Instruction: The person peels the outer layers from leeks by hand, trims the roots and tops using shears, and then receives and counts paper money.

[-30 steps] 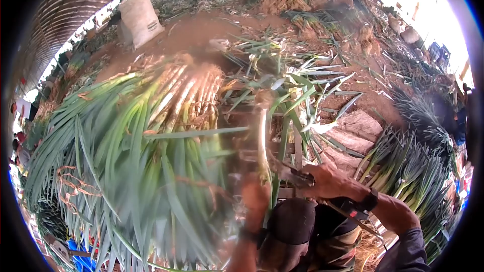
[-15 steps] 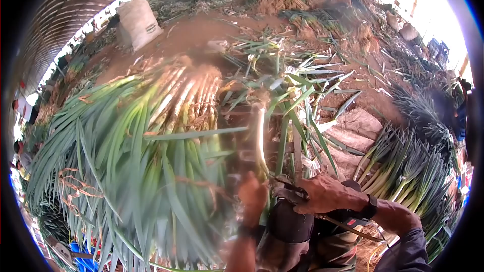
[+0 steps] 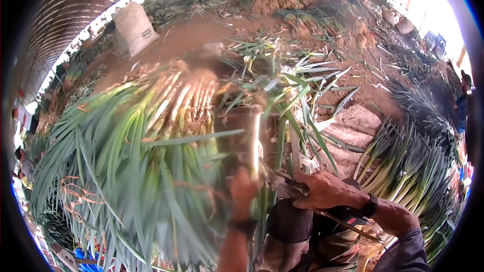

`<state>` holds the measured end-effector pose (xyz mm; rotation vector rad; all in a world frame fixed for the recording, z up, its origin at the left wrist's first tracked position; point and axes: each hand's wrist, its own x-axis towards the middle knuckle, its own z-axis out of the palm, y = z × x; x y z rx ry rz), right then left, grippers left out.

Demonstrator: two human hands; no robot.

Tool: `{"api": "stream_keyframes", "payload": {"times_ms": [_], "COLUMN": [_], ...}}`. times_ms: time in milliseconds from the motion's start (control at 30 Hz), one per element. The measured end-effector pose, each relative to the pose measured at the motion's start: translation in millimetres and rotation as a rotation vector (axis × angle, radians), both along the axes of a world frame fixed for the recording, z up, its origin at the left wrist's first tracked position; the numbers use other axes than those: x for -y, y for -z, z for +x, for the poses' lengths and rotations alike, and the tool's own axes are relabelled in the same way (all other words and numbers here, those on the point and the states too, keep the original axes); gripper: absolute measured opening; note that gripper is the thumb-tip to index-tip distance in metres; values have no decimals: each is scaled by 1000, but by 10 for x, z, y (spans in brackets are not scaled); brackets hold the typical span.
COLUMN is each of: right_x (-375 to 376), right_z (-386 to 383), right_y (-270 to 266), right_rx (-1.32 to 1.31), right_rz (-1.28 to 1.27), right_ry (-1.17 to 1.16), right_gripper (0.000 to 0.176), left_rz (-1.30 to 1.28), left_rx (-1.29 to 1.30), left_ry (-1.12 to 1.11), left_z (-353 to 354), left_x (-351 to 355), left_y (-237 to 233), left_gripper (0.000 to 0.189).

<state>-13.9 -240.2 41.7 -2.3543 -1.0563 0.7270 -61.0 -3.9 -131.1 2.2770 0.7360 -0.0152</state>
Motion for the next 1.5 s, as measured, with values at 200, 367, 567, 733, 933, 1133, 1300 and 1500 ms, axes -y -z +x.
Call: {"api": "stream_keyframes", "payload": {"times_ms": [200, 367, 567, 733, 933, 1133, 1300, 1500], "right_x": [-57, -106, -264, -435, -662, -766, -669, -185], "right_z": [-59, 48, 242, 445, 713, 938, 754, 372], "right_y": [-66, 135, 284, 453, 425, 645, 359, 253], "right_rx": [-8, 29, 109, 148, 136, 199, 128, 34], "right_rz": [-81, -79, -75, -50, -93, -65, -72, -73], "right_ry": [-41, 21, 69, 119, 172, 179, 111, -88], "right_gripper": [51, 52, 52, 52, 54, 54, 53, 56], "left_rz": [-76, -163, -188, 77, 20, 121, 79, -11], "left_rx": [29, 123, 224, 211, -46, -26, -74, 113], "left_ry": [-24, -28, 21, 4, 58, 128, 110, 71], "left_z": [-1, -56, -84, -43, 82, 132, 264, 191], "left_x": [-134, -125, -147, -19, -101, -56, -35, -173], "left_y": [224, 296, 619, 449, 250, 315, 193, 262], "left_gripper": [72, 55, 48, 52, 56, 51, 64, 54]}}
